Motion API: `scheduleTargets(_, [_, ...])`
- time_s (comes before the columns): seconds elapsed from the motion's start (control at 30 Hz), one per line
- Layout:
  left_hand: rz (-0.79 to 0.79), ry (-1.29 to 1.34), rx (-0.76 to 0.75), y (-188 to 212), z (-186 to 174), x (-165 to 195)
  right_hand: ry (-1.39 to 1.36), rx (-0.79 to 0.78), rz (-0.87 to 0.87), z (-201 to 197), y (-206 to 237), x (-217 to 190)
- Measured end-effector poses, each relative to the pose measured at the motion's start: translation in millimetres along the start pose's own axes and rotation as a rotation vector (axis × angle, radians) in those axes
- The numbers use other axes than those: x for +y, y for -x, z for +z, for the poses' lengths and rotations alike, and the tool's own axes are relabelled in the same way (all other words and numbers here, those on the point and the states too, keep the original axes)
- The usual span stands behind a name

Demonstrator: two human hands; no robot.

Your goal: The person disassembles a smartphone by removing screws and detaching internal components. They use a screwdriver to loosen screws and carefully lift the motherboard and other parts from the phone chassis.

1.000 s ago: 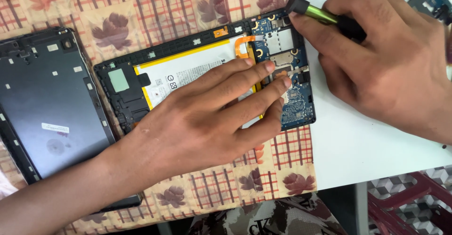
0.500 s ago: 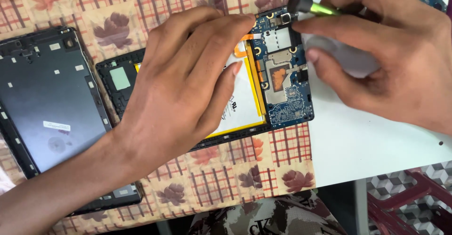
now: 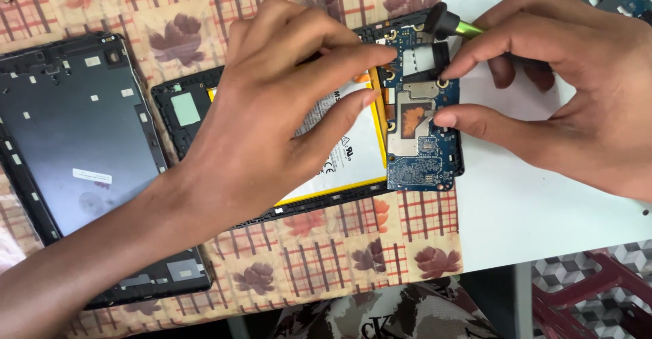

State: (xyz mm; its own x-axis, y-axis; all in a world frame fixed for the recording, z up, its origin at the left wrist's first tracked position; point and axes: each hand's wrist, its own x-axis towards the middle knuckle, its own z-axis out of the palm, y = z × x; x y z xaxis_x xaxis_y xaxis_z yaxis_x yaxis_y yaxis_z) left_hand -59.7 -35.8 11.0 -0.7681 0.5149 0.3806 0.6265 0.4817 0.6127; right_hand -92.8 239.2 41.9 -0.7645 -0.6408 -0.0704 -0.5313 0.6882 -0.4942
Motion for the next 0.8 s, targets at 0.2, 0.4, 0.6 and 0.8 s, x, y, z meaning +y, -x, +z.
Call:
scheduleTargets(0.2, [-0.049,0.000,-0.001,-2.9,2.9,-1.0,-0.025,0.015,-0.044,-0.3,-3.2,-1.4])
scheduleTargets(0.4, [0.115,-0.186,0.060,6.8,9.0,3.9,-0.034,0.007,-0.026,-1.4,-2.6,-0.9])
scheduleTargets(0.6, [0.264,-0.385,-0.004,14.8,13.6,7.3,0.001,-0.027,-0.049,-2.6,-3.6,0.6])
scheduleTargets(0.8, [0.254,-0.502,-0.019,11.0,9.8,7.3,-0.010,-0.035,-0.046,-2.3,-2.8,3.6])
